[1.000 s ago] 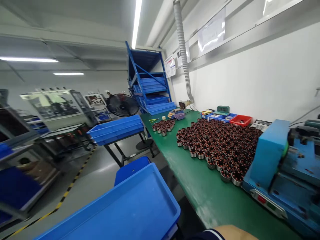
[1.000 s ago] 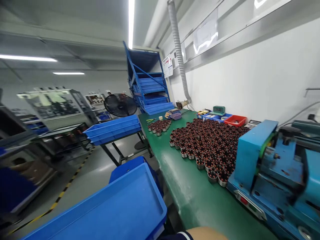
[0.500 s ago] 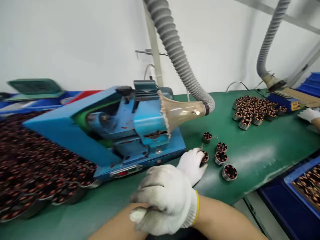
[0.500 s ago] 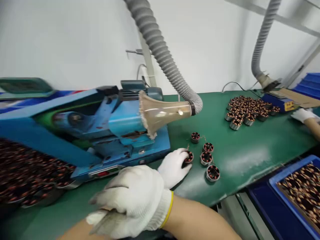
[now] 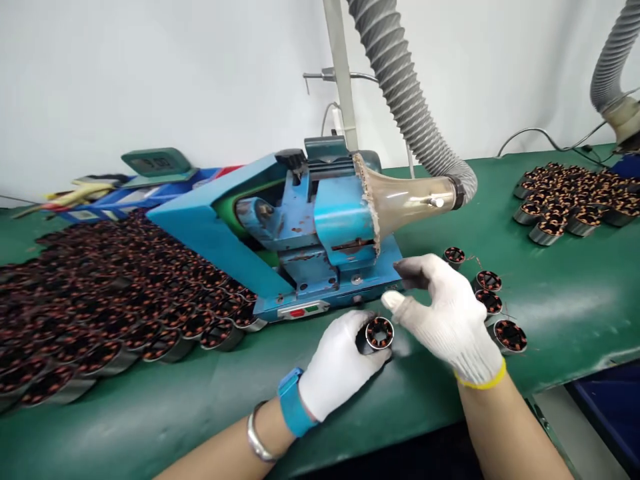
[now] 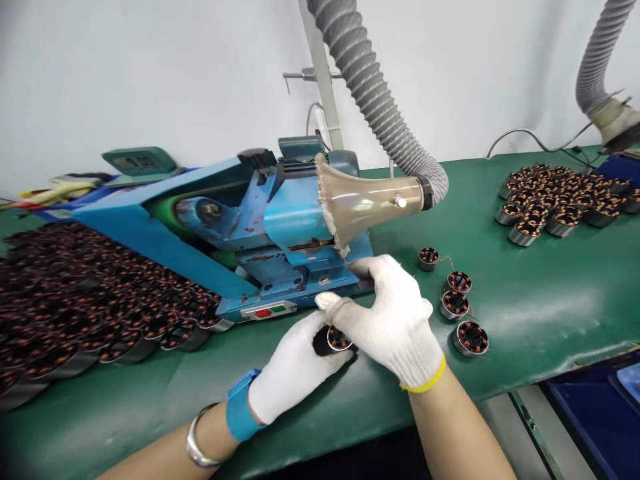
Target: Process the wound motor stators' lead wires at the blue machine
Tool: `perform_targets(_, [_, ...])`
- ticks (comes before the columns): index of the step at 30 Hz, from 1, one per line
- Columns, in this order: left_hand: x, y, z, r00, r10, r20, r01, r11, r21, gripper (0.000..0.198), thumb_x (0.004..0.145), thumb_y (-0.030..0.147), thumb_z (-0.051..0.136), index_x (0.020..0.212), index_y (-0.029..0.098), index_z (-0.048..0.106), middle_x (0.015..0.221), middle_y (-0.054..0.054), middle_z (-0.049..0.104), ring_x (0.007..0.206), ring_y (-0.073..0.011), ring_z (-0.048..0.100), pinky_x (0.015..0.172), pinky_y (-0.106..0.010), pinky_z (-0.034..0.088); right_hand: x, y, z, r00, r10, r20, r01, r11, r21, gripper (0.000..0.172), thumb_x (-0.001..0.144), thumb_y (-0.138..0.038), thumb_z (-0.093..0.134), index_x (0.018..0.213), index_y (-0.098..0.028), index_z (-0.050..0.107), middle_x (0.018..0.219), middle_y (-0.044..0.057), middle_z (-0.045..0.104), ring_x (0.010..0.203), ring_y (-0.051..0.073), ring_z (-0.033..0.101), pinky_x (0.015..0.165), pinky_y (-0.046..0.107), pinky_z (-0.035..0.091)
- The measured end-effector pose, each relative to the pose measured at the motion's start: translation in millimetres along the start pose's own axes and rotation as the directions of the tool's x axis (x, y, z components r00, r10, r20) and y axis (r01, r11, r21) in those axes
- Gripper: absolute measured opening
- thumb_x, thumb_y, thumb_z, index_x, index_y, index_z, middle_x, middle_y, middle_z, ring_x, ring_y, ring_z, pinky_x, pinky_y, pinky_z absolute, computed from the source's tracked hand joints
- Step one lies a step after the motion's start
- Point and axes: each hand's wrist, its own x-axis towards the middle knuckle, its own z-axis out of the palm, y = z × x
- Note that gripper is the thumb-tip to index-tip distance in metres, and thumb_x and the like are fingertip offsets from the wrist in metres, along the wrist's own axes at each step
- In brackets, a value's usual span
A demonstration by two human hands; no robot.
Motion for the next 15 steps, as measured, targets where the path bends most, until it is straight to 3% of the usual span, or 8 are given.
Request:
perform_targets(2, [0, 0, 0.4, 1.000, -0.028, 0.008, 0.029, 0.992, -0.123, 0.034, 0.065, 0.030, 0.070, 0.097, 0.021, 0.062, 0.094, -0.006, 0.072, 0.087, -0.0237, 0.068, 0.080, -0.037, 0.056, 2, 0, 0, 0.985, 0.099, 0.144, -0.067, 0.975, -0.214, 0.054, 0.060, -0.047, 0.079, 0.106, -0.025, 0.064, 0.099, 0.006, 0.066, 0.089, 0.029, 0.065, 0.073, 0.040, 0.051])
perform_targets(4, [0, -1, -0.2, 0.997, -0.063, -0.054, 0.049, 0.974, -0.223, 0.043, 0.063, 0.030, 0.072, 0.102, 0.020, 0.058, 0.099, -0.007, 0.071, 0.090, -0.0229, 0.068, 0.081, -0.035, 0.056, 1, -1, 8, 0.957, 0.145, 0.250, -0.052, 0.936, -0.347, 0.067, 0.051, -0.048, 0.083, 0.112, -0.028, 0.063, 0.104, 0.005, 0.065, 0.093, 0.034, 0.064, 0.073, 0.043, 0.050])
perform_targets(6, [1, -2, -3.2, 0.990, -0.042, -0.133, 0.006, 0.965, -0.260, 0.047, 0.060, 0.031, 0.073, 0.103, 0.019, 0.058, 0.104, -0.007, 0.070, 0.096, -0.0242, 0.067, 0.087, -0.035, 0.055, -1, -3, 20, 0.936, 0.158, 0.315, -0.040, 0.936, -0.349, 0.064, 0.055, -0.046, 0.080, 0.113, -0.030, 0.062, 0.107, 0.005, 0.065, 0.096, 0.036, 0.063, 0.074, 0.044, 0.049])
perform_targets(10, [14, 4, -13.5, 0.962, 0.076, -0.263, -0.136, 0.966, -0.220, 0.038, 0.066, 0.027, 0.066, 0.103, 0.019, 0.062, 0.106, -0.006, 0.070, 0.100, -0.0238, 0.065, 0.093, -0.037, 0.052, 1, -7, 45, 0.955, 0.130, 0.266, -0.111, 0.990, -0.085, 0.044, 0.070, -0.032, 0.069, 0.113, -0.024, 0.062, 0.109, 0.006, 0.065, 0.100, 0.028, 0.063, 0.083, 0.041, 0.050])
perform_targets(15, [37, 21, -21.6, 0.917, 0.147, -0.370, -0.224, 0.959, -0.174, 0.039, 0.068, 0.022, 0.061, 0.106, 0.016, 0.064, 0.106, -0.006, 0.070, 0.100, -0.0226, 0.066, 0.095, -0.035, 0.052, 18, -10, 54, 0.980, 0.144, 0.139, -0.177, 0.948, 0.265, 0.041, 0.070, -0.029, 0.070, 0.110, -0.019, 0.062, 0.102, 0.005, 0.069, 0.094, 0.020, 0.066, 0.085, 0.033, 0.054])
